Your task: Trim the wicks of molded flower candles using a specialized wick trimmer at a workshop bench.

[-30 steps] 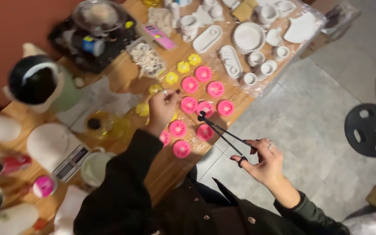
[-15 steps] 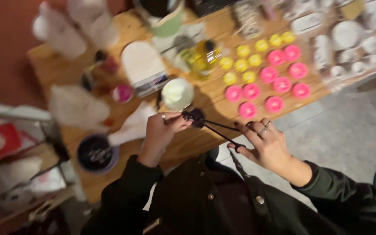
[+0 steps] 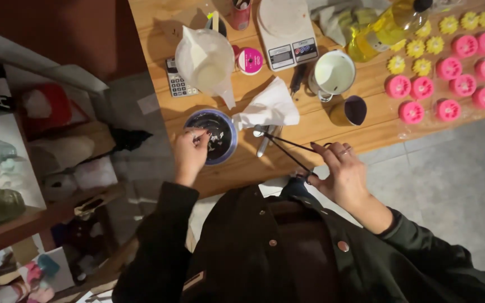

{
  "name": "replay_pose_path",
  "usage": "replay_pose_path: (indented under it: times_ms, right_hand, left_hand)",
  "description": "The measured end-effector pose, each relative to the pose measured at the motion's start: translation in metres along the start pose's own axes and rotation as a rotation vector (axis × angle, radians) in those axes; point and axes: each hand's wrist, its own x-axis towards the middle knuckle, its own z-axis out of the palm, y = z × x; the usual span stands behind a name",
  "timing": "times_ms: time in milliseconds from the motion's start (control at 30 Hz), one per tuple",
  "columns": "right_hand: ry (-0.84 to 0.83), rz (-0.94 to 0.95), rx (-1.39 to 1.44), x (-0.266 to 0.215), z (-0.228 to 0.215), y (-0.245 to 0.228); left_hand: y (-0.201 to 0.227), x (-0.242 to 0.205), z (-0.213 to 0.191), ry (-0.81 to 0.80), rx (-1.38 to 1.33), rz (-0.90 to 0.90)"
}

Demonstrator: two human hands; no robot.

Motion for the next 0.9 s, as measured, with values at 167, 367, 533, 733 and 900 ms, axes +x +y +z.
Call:
replay_pose_path:
  times_ms: [167, 367, 533, 733, 900]
  right_hand:
    - [0.063, 0.121, 0.001, -0.008, -0.005, -0.014]
    - [0.19, 0.274, 0.112, -0.029, -0.022, -0.006]
    - [0.284, 0.519, 0.239, -0.072, -0.03, 0.037]
    - [0.468, 0.661, 0.323, -0.12, -0.058, 0.121]
    - [0.567, 0.868, 0.371, -0.15, -0.097, 0.225]
  left_hand:
    - [0.04, 0.022, -0.023, 0.003, 0.423, 0.258]
    - [0.1, 0.019, -0.024, -0.075, 0.455, 0.429]
    - [0.165, 0.006, 0.021, -0.298, 0.215, 0.527]
    - [0.283, -0.005, 0.135, -0.569, 0.161, 0.749]
    - [0.378, 0.017, 0.266, -0.736, 0.113, 0.749]
